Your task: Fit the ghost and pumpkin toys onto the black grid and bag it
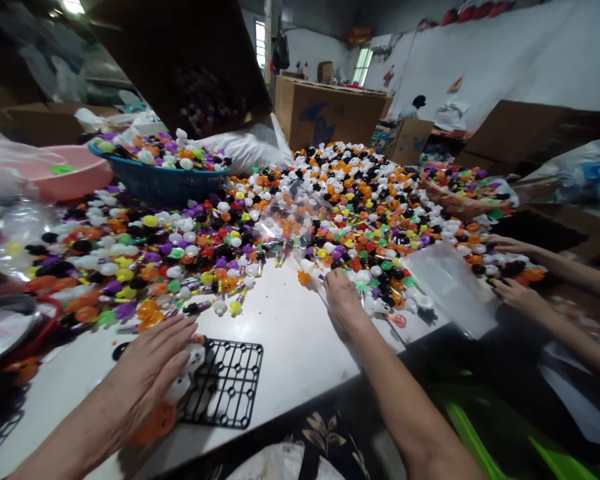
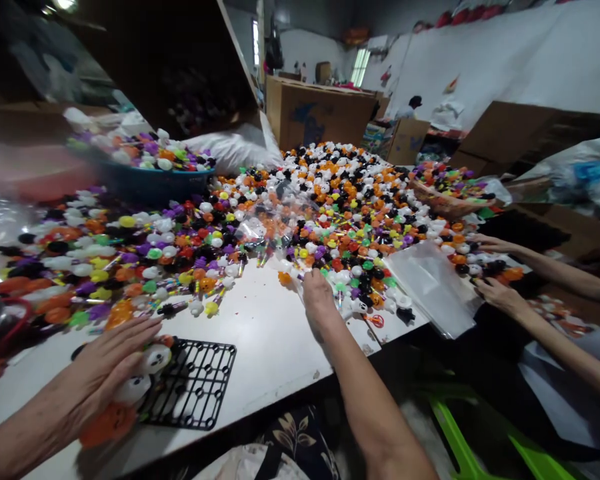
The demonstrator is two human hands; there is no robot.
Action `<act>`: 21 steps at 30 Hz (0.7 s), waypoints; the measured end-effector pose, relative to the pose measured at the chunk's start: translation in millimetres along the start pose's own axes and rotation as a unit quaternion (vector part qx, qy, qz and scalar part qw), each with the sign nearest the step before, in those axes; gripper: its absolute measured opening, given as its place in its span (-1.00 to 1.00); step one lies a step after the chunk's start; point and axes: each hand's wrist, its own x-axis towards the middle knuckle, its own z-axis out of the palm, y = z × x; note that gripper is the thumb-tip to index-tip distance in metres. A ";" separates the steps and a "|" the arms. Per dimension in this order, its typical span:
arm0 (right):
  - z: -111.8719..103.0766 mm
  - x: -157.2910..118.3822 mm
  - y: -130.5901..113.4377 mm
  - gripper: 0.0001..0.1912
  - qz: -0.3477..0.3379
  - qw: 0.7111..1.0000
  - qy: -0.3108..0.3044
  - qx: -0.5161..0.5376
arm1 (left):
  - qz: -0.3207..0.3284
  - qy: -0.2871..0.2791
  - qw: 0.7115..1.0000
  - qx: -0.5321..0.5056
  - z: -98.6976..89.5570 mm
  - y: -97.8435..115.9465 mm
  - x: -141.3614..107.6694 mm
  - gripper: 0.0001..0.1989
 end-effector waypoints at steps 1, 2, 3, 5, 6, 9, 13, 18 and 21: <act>1.3 -4.0 -9.3 -0.82 -0.010 1.000 0.008 0.011 | 0.002 -0.017 1.000 0.004 -1.4 1.7 -1.1 -0.62; 2.3 -8.6 -19.4 -0.83 -0.025 0.999 0.014 0.026 | -0.001 -0.032 0.999 0.006 -3.5 4.2 -1.6 -0.60; 3.0 -13.7 -29.8 -0.83 -0.046 0.998 0.019 0.044 | -0.011 -0.044 0.999 0.007 -5.9 7.4 -1.5 -0.60; 3.5 -24.8 -50.7 -0.83 -0.095 0.992 0.023 0.077 | -0.029 -0.076 0.997 0.010 -11.3 14.8 0.8 -0.57; 3.5 -30.6 -60.9 -0.83 -0.116 0.989 0.023 0.089 | -0.036 -0.090 0.995 0.012 -13.8 18.6 2.5 -0.56; 3.3 -46.7 -89.0 -0.86 -0.157 0.980 0.006 0.119 | -0.048 -0.110 0.993 0.013 -18.6 27.5 7.2 -0.56; 5.3 -59.4 -113.9 -0.88 -0.176 0.967 -0.039 0.179 | -0.051 -0.113 0.992 0.002 -20.6 31.6 8.6 -0.56; 5.5 -60.1 -122.8 -0.89 -0.091 0.931 -0.097 0.341 | -0.022 -0.129 0.991 -0.018 -29.6 31.8 23.9 -0.60; 5.4 -58.5 -122.0 -0.84 0.013 0.894 -0.133 0.428 | -0.002 -0.200 0.980 0.003 -31.9 35.9 53.0 -0.64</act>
